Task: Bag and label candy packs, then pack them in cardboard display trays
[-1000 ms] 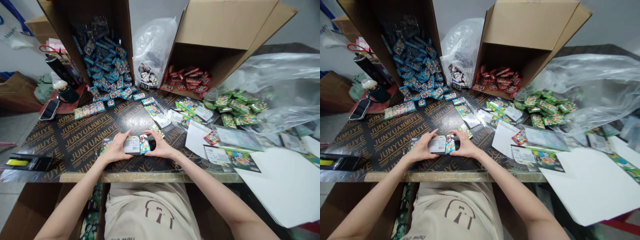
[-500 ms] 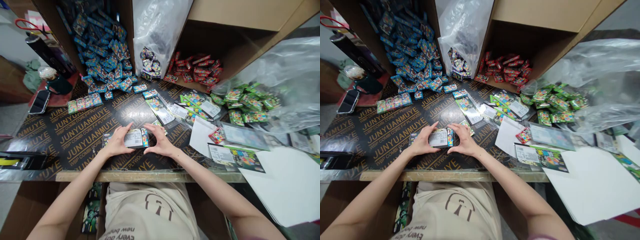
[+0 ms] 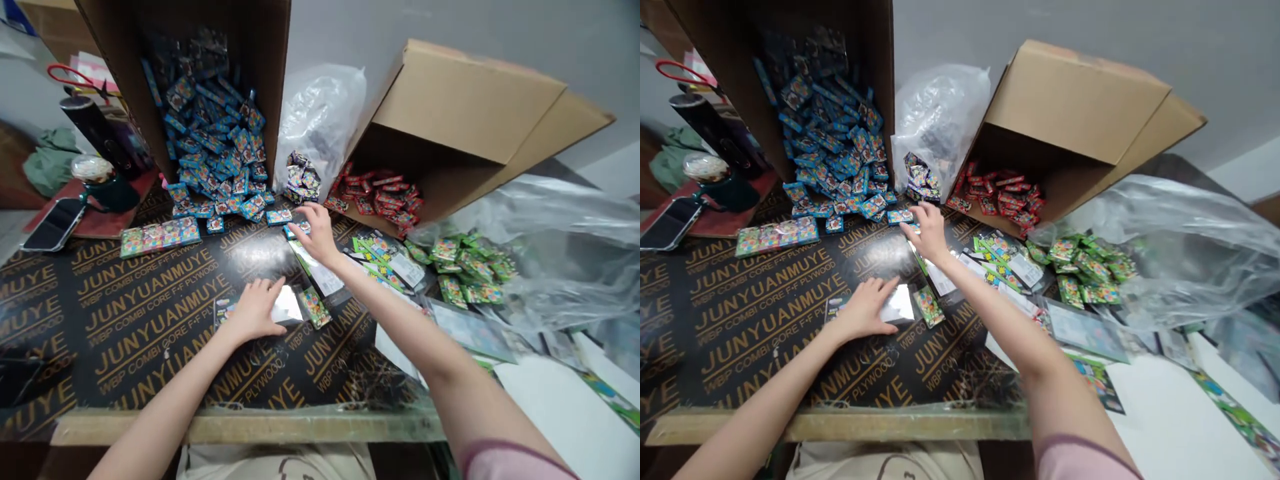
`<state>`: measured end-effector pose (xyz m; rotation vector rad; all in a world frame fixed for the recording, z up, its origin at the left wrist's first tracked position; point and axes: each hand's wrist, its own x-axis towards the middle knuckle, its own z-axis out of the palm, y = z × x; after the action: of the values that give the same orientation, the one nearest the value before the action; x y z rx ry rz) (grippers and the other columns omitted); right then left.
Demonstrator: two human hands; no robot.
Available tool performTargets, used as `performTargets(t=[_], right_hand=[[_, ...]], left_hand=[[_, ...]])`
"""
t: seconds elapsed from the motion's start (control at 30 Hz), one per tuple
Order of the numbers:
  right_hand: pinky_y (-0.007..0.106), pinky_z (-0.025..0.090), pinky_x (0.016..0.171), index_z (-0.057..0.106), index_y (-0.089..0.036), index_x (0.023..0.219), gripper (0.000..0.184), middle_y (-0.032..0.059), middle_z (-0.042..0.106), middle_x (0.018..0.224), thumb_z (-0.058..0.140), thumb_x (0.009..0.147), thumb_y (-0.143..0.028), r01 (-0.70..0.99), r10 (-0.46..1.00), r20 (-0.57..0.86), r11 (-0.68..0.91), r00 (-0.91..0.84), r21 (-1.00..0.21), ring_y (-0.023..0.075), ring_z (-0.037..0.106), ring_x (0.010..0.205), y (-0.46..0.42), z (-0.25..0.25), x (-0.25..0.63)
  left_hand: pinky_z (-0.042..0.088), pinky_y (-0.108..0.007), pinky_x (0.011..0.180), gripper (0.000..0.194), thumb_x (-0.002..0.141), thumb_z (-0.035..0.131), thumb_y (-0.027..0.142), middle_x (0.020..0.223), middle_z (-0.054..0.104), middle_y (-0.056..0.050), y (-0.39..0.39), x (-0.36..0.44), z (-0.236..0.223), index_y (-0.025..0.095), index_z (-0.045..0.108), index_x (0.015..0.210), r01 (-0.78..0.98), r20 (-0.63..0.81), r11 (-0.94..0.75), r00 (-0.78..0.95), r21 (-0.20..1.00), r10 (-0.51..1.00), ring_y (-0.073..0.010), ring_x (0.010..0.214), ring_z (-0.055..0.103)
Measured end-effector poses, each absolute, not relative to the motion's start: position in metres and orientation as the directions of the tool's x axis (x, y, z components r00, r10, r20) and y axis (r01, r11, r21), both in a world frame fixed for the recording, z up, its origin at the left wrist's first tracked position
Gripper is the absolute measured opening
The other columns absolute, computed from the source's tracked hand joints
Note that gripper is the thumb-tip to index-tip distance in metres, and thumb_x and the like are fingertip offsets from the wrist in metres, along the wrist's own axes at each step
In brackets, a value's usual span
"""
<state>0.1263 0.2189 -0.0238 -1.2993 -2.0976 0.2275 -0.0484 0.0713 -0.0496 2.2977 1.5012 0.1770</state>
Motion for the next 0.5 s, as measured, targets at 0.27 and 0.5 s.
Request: performTargets(t=[0.27, 0.5], right_hand=[[0.059, 0.028, 0.105, 0.047, -0.003, 0.127, 0.041, 0.0229, 0.05, 0.128, 0.043, 0.097, -0.031, 0.839, 0.957, 0.29, 0.154, 0.005, -0.522, 0.037, 0.038, 0.132, 0.444, -0.045, 0.088], [0.059, 0.02, 0.111, 0.047, 0.004, 0.122, 0.035, 0.0248, 0.048, 0.136, 0.04, 0.095, -0.016, 0.674, 0.979, 0.104, 0.195, -0.172, -0.713, 0.0354, 0.039, 0.133, 0.522, -0.039, 0.086]], left_hand=[[0.038, -0.047, 0.095, 0.097, 0.063, 0.074, 0.052, 0.121, 0.054, -0.016, 0.067, -0.047, -0.067, 0.015, 0.037, 0.144, 0.822, -0.118, -0.379, 0.466, 0.425, 0.877, -0.0335, 0.11, 0.045], [0.036, -0.048, 0.096, 0.095, 0.069, 0.07, 0.053, 0.121, 0.055, -0.016, 0.072, -0.048, -0.066, 0.015, 0.032, 0.146, 0.816, -0.2, -0.35, 0.48, 0.46, 0.854, -0.0329, 0.11, 0.045]])
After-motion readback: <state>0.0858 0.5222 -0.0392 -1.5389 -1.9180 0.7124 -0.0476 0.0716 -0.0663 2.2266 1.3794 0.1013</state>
